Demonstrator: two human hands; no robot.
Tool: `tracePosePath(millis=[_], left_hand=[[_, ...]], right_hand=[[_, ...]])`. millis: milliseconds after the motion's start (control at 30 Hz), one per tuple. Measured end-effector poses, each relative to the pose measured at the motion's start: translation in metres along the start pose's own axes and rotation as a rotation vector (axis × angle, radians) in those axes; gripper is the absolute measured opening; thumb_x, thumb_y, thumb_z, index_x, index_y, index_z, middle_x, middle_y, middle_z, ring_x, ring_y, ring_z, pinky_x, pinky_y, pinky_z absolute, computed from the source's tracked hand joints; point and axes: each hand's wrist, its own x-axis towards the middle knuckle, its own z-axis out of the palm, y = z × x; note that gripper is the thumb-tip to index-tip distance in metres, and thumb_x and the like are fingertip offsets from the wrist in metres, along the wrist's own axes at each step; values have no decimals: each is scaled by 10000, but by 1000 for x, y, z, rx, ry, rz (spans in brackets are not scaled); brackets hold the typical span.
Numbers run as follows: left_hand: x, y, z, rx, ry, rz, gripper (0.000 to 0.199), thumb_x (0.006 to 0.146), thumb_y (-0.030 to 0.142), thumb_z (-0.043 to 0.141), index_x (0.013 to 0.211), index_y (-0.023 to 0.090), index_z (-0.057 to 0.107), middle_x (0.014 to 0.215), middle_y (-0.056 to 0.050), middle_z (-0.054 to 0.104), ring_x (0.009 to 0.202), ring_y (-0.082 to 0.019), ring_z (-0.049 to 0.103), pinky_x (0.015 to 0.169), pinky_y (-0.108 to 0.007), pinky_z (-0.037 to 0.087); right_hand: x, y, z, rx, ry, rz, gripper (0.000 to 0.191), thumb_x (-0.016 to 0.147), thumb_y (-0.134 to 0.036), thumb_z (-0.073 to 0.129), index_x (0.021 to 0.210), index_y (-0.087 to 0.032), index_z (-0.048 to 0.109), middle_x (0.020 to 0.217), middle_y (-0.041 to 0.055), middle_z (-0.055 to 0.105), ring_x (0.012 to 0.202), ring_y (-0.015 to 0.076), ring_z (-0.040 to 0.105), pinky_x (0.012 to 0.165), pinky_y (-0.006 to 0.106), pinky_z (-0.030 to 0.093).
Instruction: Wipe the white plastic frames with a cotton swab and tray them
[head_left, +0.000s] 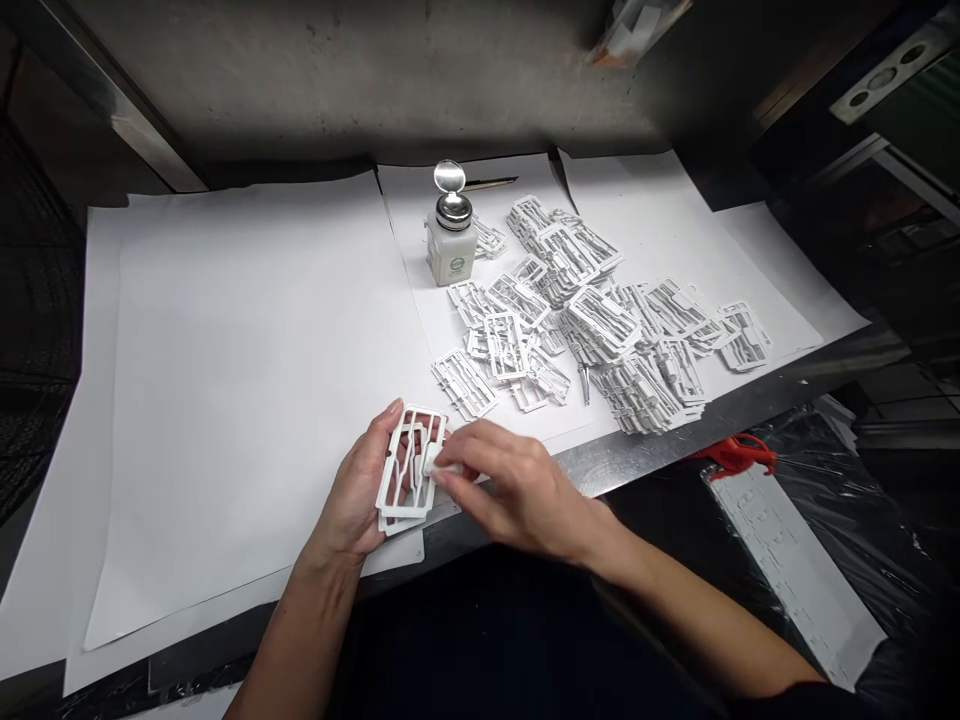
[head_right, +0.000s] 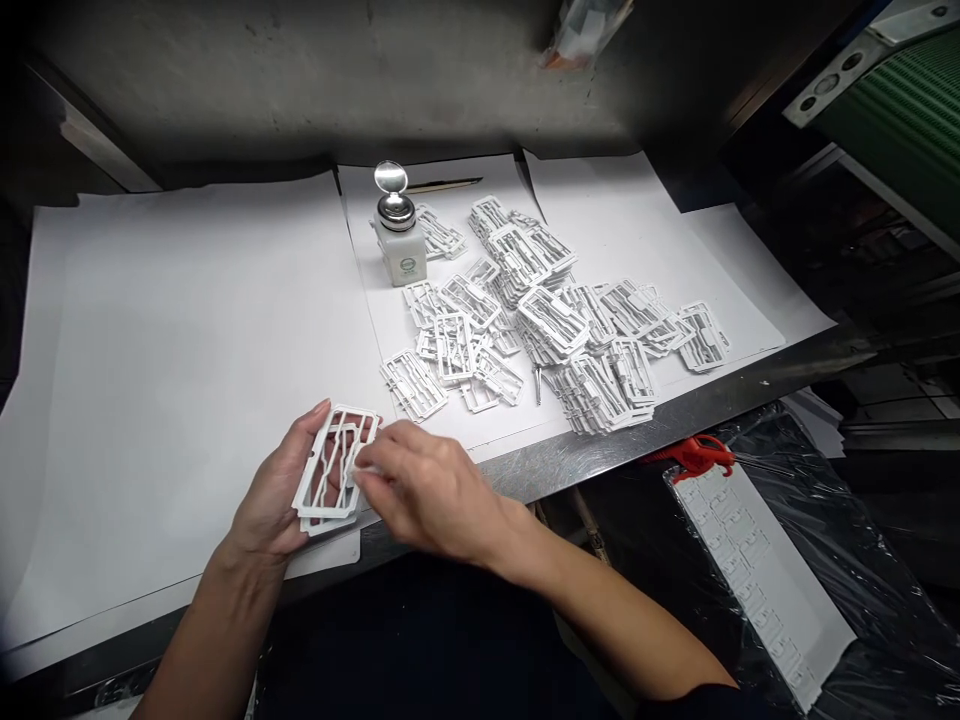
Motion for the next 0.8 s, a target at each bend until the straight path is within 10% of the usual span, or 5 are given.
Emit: tracePosePath(millis=[200, 533, 800], left_hand=[[-1, 2, -2, -16, -70, 23, 419, 807, 453, 496, 1035, 128, 629, 795, -70, 663, 606, -159, 599, 511, -259, 488], [-2, -2, 2, -175, -135, 25, 358, 807, 334, 520, 1093, 142, 622, 827, -70, 673, 691, -180, 631, 660, -275, 513], [-2, 5, -6, -91, -100, 37, 401, 828, 366, 455, 1109, 126, 611, 845, -106, 655, 661, -181, 607, 573, -288, 513]], right_hand=[[-13, -14, 0, 139, -128, 44, 90, 863, -164, 531, 924, -146, 595, 847, 38, 575, 756, 116, 535, 685, 216, 448], [29, -10, 9, 166, 255, 71, 88, 830, -164, 576, 903, -143, 621, 857, 42, 603, 745, 118, 558, 678, 229, 466], [-7, -12, 4, 85, -163, -18, 123, 865, -146, 490, 912, -139, 603, 879, 53, 576, 748, 120, 534, 668, 218, 444]])
